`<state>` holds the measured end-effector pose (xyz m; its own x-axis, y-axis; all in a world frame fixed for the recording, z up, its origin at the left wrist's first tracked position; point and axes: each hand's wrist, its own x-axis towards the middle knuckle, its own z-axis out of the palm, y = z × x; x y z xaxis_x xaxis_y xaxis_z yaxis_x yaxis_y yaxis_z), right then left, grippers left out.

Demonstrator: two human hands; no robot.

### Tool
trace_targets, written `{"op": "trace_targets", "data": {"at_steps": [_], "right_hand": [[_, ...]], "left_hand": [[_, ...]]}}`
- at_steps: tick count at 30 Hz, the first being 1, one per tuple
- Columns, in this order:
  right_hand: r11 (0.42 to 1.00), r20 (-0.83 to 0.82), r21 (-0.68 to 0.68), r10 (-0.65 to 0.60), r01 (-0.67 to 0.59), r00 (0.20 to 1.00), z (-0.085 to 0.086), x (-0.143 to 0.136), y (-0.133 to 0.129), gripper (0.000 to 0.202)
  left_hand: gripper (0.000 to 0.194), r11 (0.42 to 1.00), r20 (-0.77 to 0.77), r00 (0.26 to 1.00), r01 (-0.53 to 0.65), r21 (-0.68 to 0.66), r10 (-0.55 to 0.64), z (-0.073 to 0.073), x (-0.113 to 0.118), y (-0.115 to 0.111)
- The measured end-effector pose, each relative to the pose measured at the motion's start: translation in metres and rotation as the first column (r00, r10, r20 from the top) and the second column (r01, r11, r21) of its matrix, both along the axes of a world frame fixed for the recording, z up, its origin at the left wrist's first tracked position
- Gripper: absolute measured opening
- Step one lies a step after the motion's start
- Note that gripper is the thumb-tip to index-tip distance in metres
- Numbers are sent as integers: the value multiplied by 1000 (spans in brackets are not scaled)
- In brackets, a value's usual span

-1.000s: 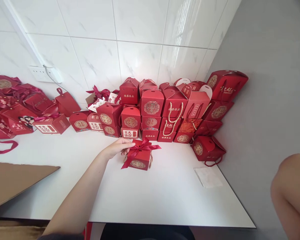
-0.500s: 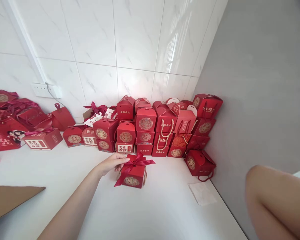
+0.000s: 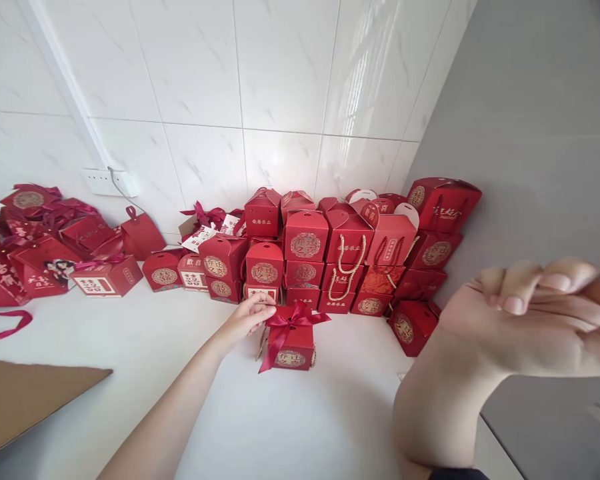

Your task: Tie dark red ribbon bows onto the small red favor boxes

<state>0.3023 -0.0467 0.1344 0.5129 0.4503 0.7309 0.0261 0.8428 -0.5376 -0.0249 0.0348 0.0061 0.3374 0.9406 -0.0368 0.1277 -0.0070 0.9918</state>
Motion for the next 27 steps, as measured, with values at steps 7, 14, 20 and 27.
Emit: {"op": "trace_targets", "data": {"at_steps": [7,14,20,27], "right_hand": [[986,366,-74,-112,149,924,-15,-88,23,58],[959,959,-281,283,41,-29,-91,-180,32,89],[967,960,-237,248,96,-131,-110,-192,26,96],[968,960,-194,220,157,-172,-114,-193,26,98]], "left_hand": [[46,990,751,651,-136,-29,112,2,0,2],[66,997,823,563,20,77,-75,9,9,-11],[78,984,743,648,59,170,-167,20,7,-16],[86,987,753,638,93,132,-161,17,6,-15]]}}
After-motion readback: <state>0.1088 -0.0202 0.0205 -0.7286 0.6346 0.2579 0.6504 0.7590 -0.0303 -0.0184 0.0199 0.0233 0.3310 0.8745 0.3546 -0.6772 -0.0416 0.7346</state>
